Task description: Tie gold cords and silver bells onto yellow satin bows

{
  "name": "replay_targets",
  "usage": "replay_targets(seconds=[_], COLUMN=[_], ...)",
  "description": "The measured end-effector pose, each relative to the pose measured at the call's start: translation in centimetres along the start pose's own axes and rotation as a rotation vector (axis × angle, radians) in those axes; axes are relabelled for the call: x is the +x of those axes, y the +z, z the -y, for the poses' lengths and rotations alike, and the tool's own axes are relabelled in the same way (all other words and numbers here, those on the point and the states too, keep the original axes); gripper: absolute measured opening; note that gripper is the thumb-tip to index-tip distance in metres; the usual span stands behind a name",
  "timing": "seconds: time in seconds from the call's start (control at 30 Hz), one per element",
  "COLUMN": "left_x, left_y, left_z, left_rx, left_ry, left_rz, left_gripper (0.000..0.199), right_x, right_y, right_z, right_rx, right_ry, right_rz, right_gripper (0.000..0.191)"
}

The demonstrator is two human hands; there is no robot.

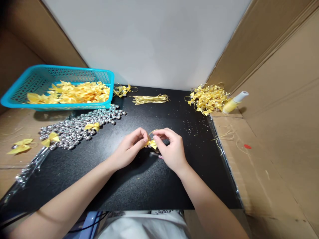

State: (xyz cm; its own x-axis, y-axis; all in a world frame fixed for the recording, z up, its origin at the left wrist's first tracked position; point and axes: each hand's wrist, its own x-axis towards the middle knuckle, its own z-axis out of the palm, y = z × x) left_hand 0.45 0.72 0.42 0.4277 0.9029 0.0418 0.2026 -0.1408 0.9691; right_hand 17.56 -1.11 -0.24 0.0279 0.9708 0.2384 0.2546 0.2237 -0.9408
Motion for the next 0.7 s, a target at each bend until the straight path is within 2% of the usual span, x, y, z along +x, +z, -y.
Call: replay_targets(seconds=[0.33, 0.7], left_x=[0.01, 0.0], left_y=[-0.06, -0.02], left_z=[0.25, 0.1], left_rx=[0.079, 0.109], left_ry=[0.036, 0.051], left_rz=[0.026, 0.019], left_gripper=[0.018, 0.016], right_x=[0.07, -0.12], right_y=[-0.04, -0.12], right_z=[1.03, 0.64], right_rx=[-0.377, -0.51], right_ry=[-0.284, -0.385], right_rz=[0.04, -0.016], right_gripper=[0.013, 0.011])
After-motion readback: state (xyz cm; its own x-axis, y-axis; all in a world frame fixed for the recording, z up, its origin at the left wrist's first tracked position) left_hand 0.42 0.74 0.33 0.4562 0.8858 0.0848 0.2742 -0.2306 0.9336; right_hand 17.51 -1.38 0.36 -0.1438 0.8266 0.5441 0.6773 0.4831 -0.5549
